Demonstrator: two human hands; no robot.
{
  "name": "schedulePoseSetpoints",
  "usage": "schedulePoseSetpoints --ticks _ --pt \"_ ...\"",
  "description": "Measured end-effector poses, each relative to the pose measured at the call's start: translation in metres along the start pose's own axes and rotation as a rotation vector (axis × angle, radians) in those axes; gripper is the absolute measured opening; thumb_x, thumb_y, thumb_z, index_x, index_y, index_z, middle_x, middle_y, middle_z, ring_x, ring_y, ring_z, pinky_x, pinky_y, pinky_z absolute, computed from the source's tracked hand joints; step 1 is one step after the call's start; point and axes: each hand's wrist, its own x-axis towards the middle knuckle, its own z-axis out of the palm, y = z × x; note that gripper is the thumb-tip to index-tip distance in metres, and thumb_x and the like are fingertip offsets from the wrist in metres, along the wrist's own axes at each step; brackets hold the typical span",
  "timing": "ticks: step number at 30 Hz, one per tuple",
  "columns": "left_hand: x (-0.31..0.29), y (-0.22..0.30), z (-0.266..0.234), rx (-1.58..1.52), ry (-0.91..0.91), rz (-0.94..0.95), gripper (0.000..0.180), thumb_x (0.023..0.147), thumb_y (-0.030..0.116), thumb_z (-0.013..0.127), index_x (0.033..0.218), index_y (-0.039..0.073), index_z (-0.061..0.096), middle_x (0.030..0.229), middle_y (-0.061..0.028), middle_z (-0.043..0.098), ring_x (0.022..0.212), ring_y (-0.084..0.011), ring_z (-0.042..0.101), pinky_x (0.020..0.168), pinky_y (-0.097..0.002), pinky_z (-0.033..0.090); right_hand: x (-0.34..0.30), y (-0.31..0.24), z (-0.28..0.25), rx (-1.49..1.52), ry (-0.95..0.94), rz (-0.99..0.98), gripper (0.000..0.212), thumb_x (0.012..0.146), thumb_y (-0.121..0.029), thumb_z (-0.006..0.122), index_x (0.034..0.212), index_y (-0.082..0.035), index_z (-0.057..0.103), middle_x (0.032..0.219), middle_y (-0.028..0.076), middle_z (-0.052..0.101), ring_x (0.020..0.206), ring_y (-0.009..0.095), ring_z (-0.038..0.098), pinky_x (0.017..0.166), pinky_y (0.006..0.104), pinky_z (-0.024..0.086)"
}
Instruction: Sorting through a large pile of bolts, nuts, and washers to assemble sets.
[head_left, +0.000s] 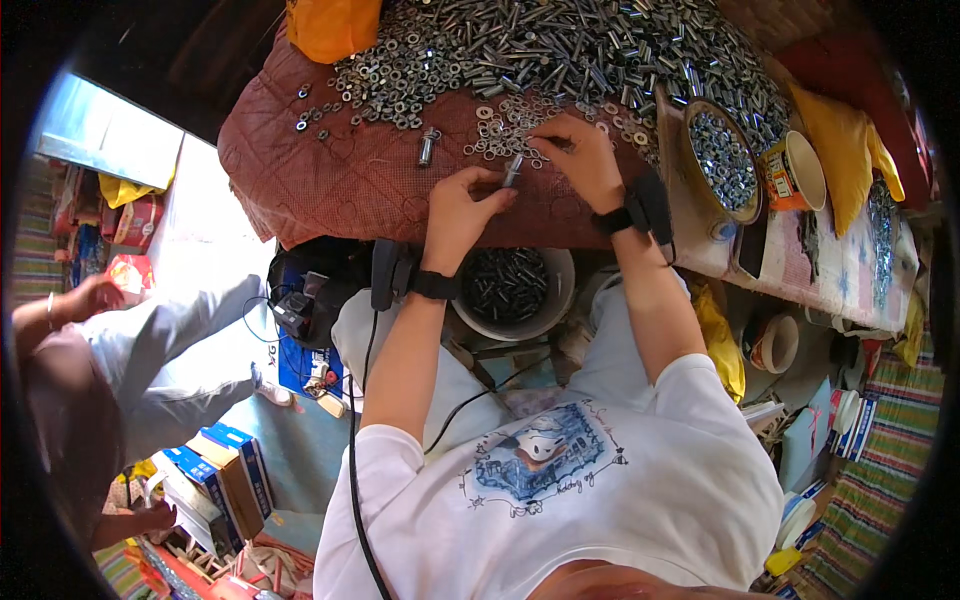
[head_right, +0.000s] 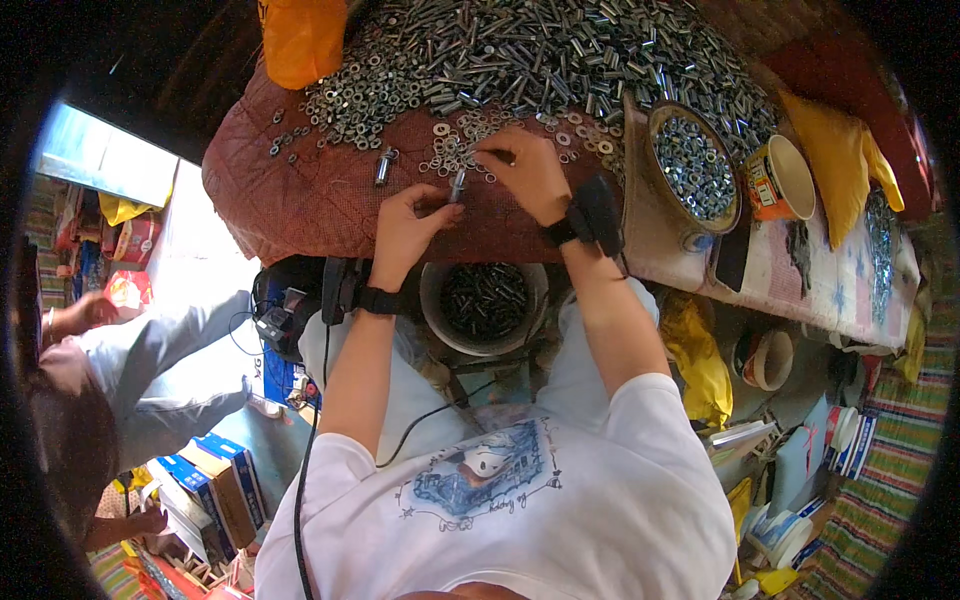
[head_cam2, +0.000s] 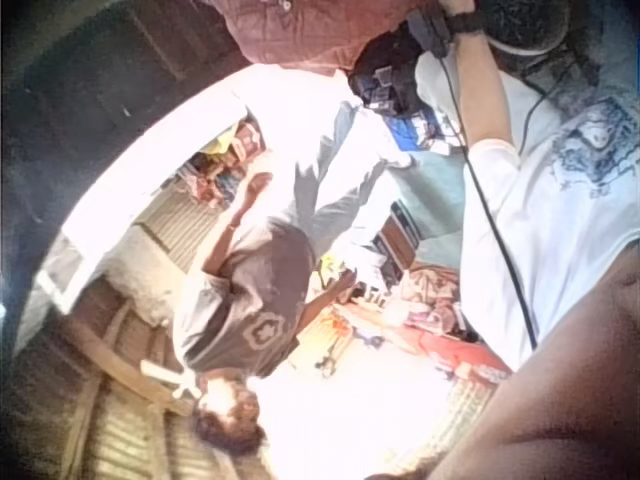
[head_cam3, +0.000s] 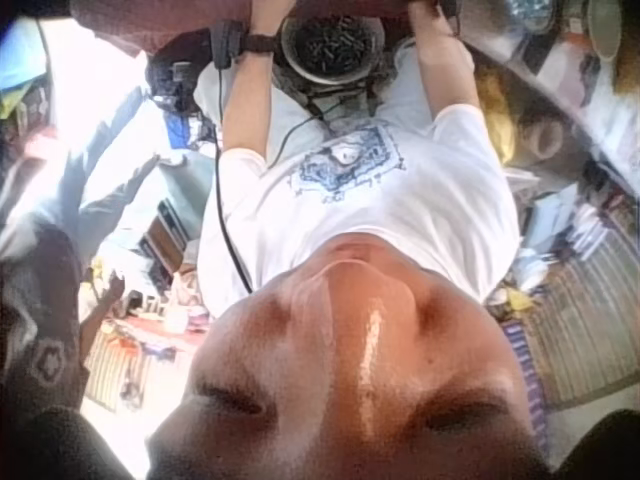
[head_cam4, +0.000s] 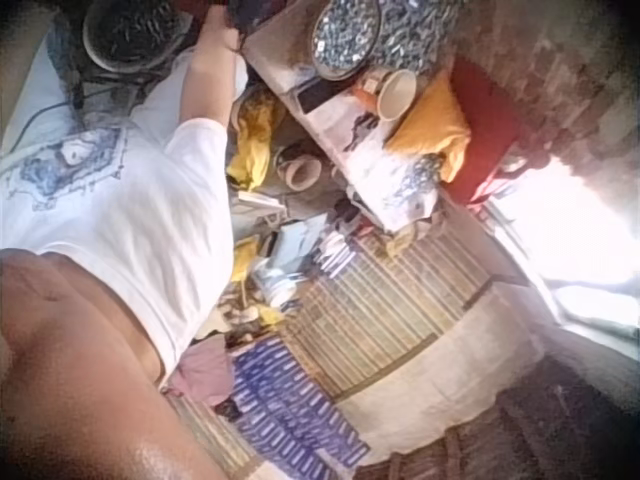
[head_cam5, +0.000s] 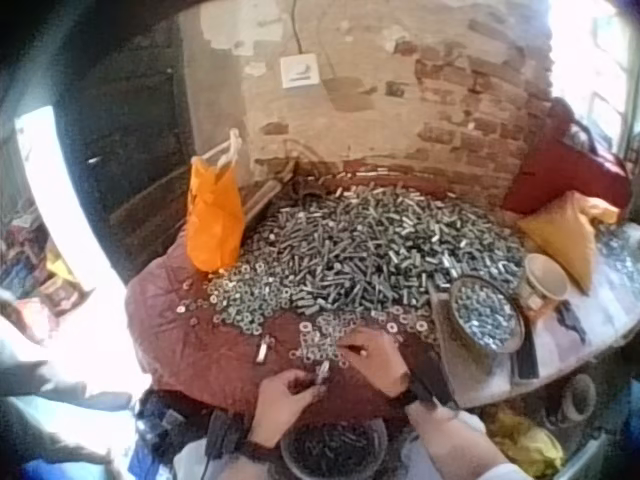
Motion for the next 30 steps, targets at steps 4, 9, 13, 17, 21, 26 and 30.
schedulePoseSetpoints --ticks 4,9,13,17,21,26,30 --pt "0.001 -0.006 0.001 -0.041 -0.011 0.004 0.019 0.078 0.009 0.068 0.087 -0.006 0.060 0.076 -0.0094 0.065 0.068 -0.0129 0.063 0.062 -0.0239 0.052 -0.008 -0.012 0.004 0.049 0.009 -0.157 0.017 0.077 -0.004 0.062 0.094 -0.003 0.065 0.087 0.008 0.062 0.075 0.017 0.059 0.065 0.0266 0.045" --pt "0.002 -0.005 0.002 -0.024 -0.052 -0.031 0.019 0.078 0.009 0.067 0.089 -0.006 0.061 0.077 -0.0090 0.065 0.069 -0.0133 0.063 0.062 -0.0243 0.052 -0.012 -0.020 0.001 0.029 -0.012 -0.138 0.018 0.078 -0.003 0.061 0.096 -0.004 0.065 0.088 0.009 0.062 0.077 0.018 0.060 0.066 0.0260 0.046" --pt "0.004 -0.008 0.002 -0.097 -0.061 -0.022 0.018 0.079 0.007 0.066 0.090 -0.006 0.061 0.080 -0.0094 0.064 0.071 -0.0140 0.064 0.063 -0.0246 0.052 -0.013 -0.017 0.001 0.072 -0.015 -0.201 0.020 0.079 -0.002 0.059 0.098 -0.003 0.064 0.091 0.011 0.062 0.080 0.022 0.061 0.066 0.0294 0.047" --pt "0.004 -0.008 0.003 -0.134 -0.052 -0.036 0.017 0.079 0.006 0.066 0.090 -0.006 0.061 0.081 -0.0094 0.064 0.072 -0.0138 0.063 0.063 -0.0247 0.052 -0.013 -0.011 0.003 0.111 -0.010 -0.258 0.020 0.081 -0.003 0.059 0.100 -0.003 0.062 0.091 0.013 0.062 0.080 0.024 0.062 0.063 0.0308 0.049" --pt "0.002 -0.002 0.001 -0.237 -0.004 -0.027 0.017 0.077 0.006 0.067 0.090 -0.005 0.061 0.080 -0.0083 0.065 0.070 -0.0114 0.062 0.062 -0.0234 0.050 -0.014 -0.023 0.001 0.099 -0.020 -0.196 0.019 0.082 -0.005 0.059 0.100 -0.003 0.062 0.092 0.013 0.062 0.079 0.022 0.062 0.062 0.0284 0.048" --pt "0.000 0.005 -0.007 -0.135 0.106 0.072 0.023 0.072 0.007 0.070 0.089 -0.005 0.062 0.079 -0.0073 0.065 0.072 -0.0109 0.062 0.065 -0.0233 0.049 0.012 -0.019 0.008 0.140 0.089 -0.107 0.017 0.083 -0.010 0.057 0.099 -0.005 0.061 0.090 0.011 0.063 0.078 0.021 0.061 0.063 0.0280 0.047" --pt "-0.002 0.006 -0.013 -0.061 0.242 0.260 0.020 0.073 0.010 0.072 0.086 -0.002 0.063 0.073 -0.0026 0.064 0.061 -0.0053 0.056 0.055 -0.0205 0.045 0.072 -0.008 0.038 -0.099 -0.152 -0.200 0.020 0.081 -0.018 0.059 0.094 -0.004 0.062 0.092 0.013 0.061 0.080 0.027 0.060 0.069 0.0353 0.047"
